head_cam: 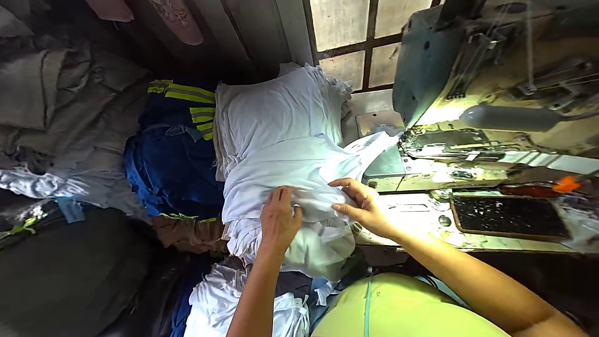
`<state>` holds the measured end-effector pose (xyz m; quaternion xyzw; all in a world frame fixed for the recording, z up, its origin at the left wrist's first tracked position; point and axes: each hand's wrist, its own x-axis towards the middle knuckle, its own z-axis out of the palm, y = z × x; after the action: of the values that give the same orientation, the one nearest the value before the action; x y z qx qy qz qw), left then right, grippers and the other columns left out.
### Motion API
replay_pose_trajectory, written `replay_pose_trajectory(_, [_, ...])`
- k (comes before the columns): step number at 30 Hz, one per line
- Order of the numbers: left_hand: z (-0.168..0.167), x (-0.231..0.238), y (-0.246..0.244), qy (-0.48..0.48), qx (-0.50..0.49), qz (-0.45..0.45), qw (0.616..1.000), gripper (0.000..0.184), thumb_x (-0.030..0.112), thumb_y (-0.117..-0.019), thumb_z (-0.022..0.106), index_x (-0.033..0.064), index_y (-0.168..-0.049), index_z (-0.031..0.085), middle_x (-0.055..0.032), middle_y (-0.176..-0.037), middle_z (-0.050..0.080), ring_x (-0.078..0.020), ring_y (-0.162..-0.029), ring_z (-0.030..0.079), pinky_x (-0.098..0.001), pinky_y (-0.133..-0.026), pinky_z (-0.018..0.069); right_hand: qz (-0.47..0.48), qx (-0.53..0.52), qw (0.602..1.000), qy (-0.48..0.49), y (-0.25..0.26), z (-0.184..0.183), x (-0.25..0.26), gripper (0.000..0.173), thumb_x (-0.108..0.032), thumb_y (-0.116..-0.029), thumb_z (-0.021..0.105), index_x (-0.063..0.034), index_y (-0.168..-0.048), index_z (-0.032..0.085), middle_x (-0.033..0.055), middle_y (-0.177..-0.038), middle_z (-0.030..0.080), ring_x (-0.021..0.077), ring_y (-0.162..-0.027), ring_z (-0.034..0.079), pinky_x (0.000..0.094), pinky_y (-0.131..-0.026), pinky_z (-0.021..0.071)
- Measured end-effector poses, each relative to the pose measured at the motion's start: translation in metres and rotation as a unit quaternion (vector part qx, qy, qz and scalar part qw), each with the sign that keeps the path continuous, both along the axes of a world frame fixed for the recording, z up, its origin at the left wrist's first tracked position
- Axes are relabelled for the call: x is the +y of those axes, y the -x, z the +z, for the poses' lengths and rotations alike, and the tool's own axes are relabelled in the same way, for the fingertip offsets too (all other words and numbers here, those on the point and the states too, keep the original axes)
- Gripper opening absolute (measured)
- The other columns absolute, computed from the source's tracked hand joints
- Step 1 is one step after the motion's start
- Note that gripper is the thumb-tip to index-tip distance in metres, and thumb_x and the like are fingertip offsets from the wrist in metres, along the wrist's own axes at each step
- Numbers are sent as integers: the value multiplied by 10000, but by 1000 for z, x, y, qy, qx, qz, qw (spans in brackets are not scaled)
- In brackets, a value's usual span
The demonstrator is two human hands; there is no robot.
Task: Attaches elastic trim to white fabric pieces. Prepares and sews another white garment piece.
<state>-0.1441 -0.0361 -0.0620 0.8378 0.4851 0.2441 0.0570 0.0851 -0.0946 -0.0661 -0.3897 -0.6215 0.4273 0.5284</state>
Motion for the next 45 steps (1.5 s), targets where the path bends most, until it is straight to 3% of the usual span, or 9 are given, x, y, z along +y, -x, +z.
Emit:
replay_pose_trajectory(6, [16,-1,40,-142,-141,-63,978,262,15,-818,646,-109,-1047,671,-248,-1059,704,-330,-1023,692,-465,-897,563,-53,124,990,-36,-42,17,-20,156,-12,-984,578,-12,-1067,710,-89,-930,690,-57,-812,617,142,-757,527])
replay_pose_trajectory(11, [23,24,48,152,-353,-188,904,128,249,-968,673,281,-1051,765,144,-1021,761,4,-974,704,-204,-883,576,-82,162,983,-1,-55,0,-33,200,-24,-991,541,21,-1089,709,-52,-965,714,-48,-815,623,162,-756,530])
replay_pose_trajectory(16, [106,66,-49,10,-261,-182,948,204,163,-1000,522,-7,-1050,622,109,-891,624,107,-803,583,-125,-750,506,19,292,956,26,-23,-14,-49,230,-81,-1030,498,-4,-1187,648,-53,-998,696,-3,-852,638,220,-789,546])
replay_pose_trajectory(21, [127,71,-163,-14,-19,-433,901,248,241,-845,644,4,-909,684,-67,-808,667,-80,-732,627,-308,-677,540,-21,321,943,86,-20,-41,-69,123,-102,-1004,517,-104,-1019,639,-88,-919,670,-8,-819,629,211,-756,528])
replay_pose_trajectory(27, [65,62,-193,38,45,-365,929,224,150,-895,598,-15,-994,714,-196,-894,711,-365,-889,699,-587,-797,517,-314,8,949,-20,-65,-54,-80,258,-97,-858,753,100,-1012,689,241,-1253,624,187,-1125,635,264,-957,523])
replay_pose_trajectory(31, [76,49,-191,71,-4,-376,924,231,193,-943,608,6,-925,742,-117,-868,710,-202,-862,674,-424,-816,531,-275,-14,961,-24,-67,-45,-53,450,-158,-881,766,127,-1202,632,227,-1171,683,169,-1078,680,256,-956,538])
replay_pose_trajectory(35, [88,35,-187,169,-131,-438,873,94,181,-922,695,95,-883,699,104,-811,671,70,-804,617,-151,-782,528,-247,52,959,-126,-43,-55,-35,211,-107,-924,697,97,-980,694,135,-906,731,86,-860,703,232,-816,572])
replay_pose_trajectory(41, [81,47,-189,121,47,-292,947,148,86,-961,617,3,-1022,723,-167,-910,702,-295,-902,676,-530,-831,522,-85,285,955,-2,-76,-51,-51,168,23,-902,590,-131,-912,657,-124,-798,666,-39,-726,613,179,-682,517])
replay_pose_trajectory(45, [75,45,-190,61,45,-256,964,146,48,-944,623,-8,-1033,725,-204,-873,705,-373,-870,688,-586,-786,514,-62,338,936,75,-107,-38,-67,255,36,-920,510,-151,-933,683,-81,-765,712,-4,-677,658,198,-646,557])
